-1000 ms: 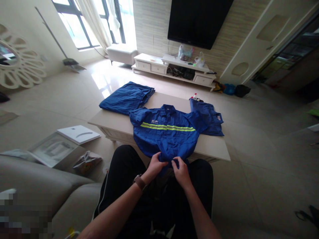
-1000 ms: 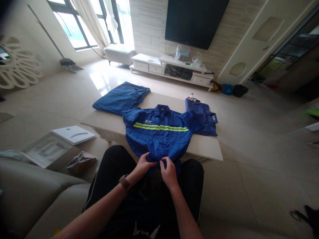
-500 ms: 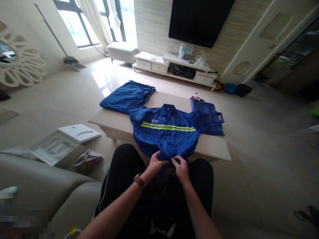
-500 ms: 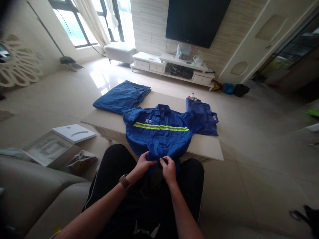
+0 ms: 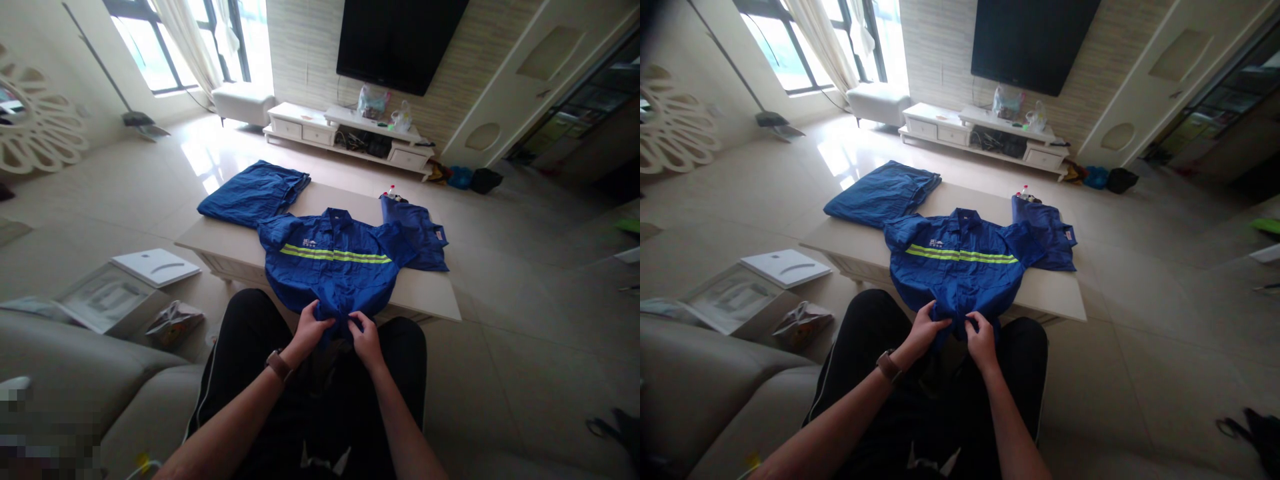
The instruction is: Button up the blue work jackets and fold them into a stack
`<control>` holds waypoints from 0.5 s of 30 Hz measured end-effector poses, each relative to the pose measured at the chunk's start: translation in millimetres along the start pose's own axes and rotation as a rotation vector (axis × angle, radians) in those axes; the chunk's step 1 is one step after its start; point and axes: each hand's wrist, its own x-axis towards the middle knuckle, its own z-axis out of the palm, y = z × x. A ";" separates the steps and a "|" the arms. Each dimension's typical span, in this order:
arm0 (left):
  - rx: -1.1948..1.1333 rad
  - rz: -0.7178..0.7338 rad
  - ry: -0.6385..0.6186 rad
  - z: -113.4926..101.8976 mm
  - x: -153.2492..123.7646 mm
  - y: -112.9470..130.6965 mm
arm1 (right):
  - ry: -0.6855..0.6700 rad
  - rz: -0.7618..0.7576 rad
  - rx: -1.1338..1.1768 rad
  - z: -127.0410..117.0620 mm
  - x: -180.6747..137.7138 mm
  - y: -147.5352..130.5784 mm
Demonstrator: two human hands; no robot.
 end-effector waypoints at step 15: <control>-0.011 -0.030 0.050 7.0 3.0 3.9 | -0.035 -0.139 -0.083 -3.2 0.9 4.7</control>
